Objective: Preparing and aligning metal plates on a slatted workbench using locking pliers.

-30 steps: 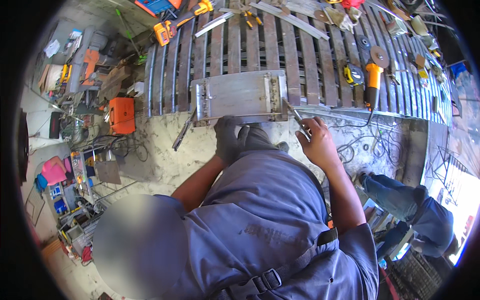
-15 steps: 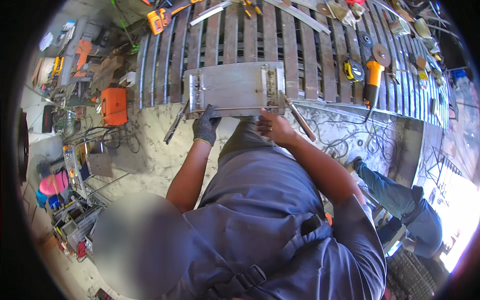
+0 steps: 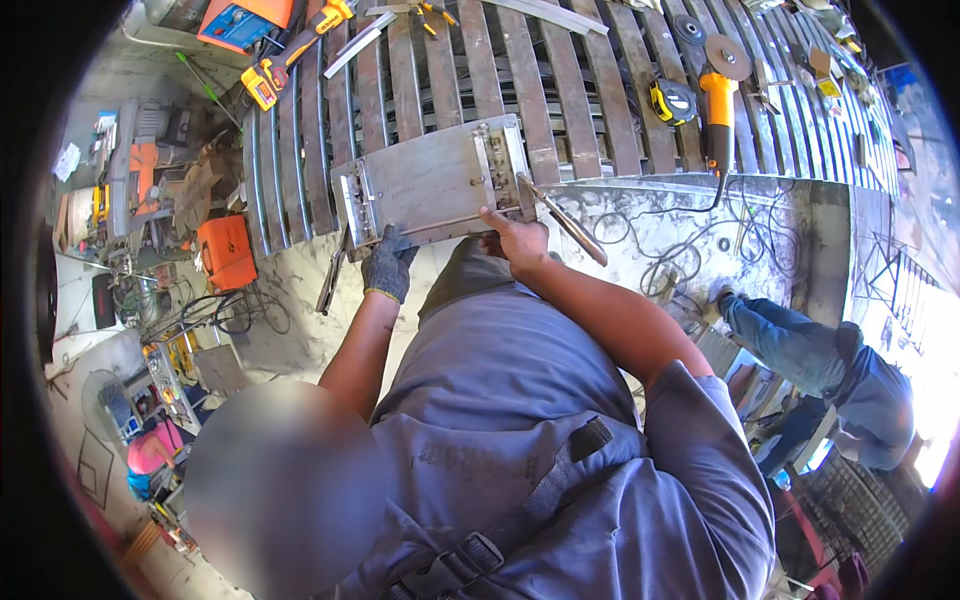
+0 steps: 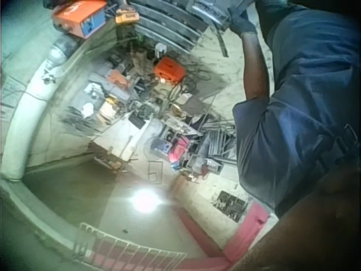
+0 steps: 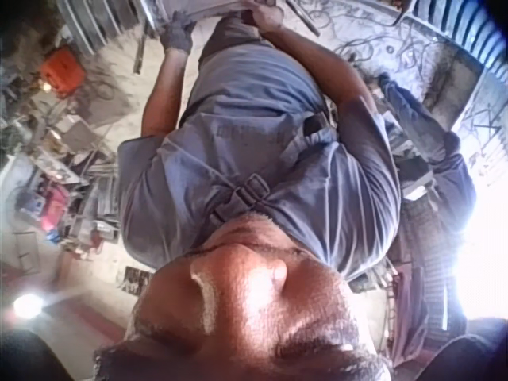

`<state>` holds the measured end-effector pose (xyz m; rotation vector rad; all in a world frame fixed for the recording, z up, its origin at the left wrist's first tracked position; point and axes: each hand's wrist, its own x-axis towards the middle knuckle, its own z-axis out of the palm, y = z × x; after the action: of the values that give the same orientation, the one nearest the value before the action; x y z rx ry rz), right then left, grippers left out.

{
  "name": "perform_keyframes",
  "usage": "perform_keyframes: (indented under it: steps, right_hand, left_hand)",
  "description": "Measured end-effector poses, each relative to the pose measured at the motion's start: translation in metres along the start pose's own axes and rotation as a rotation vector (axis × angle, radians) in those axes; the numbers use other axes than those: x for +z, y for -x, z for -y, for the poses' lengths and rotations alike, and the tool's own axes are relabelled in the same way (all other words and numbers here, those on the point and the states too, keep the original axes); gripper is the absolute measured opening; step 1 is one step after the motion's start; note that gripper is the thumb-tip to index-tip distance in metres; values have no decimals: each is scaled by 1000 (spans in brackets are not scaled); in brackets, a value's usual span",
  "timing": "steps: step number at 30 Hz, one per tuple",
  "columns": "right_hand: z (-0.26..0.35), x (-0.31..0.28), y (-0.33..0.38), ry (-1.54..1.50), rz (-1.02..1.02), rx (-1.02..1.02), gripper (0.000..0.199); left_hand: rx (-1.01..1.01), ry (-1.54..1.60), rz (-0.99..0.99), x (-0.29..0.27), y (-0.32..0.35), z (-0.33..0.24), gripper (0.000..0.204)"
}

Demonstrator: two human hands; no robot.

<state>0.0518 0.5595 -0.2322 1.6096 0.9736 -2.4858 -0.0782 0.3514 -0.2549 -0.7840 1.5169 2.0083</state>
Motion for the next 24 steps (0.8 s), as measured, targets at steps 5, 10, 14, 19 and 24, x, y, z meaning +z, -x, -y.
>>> perform_keyframes:
  steps: [5,10,14,19,24]
  right_hand:
    - [-1,4,0,-83,-31,-7,45]
    - [0,8,5,-111,-32,-64,45]
    - [-1,2,4,-82,-3,-66,47]
    - [3,-1,3,-49,48,-12,48]
    - [30,4,35,512,301,142,43]
  left_hand:
    - [2,-17,21,-2,-4,1,34]
    - [12,-21,6,-5,-4,1,37]
    - [31,4,17,3,7,0,38]
    - [-130,-61,-44,3,18,-5,39]
    - [373,-1296,330,5,42,-23,24]
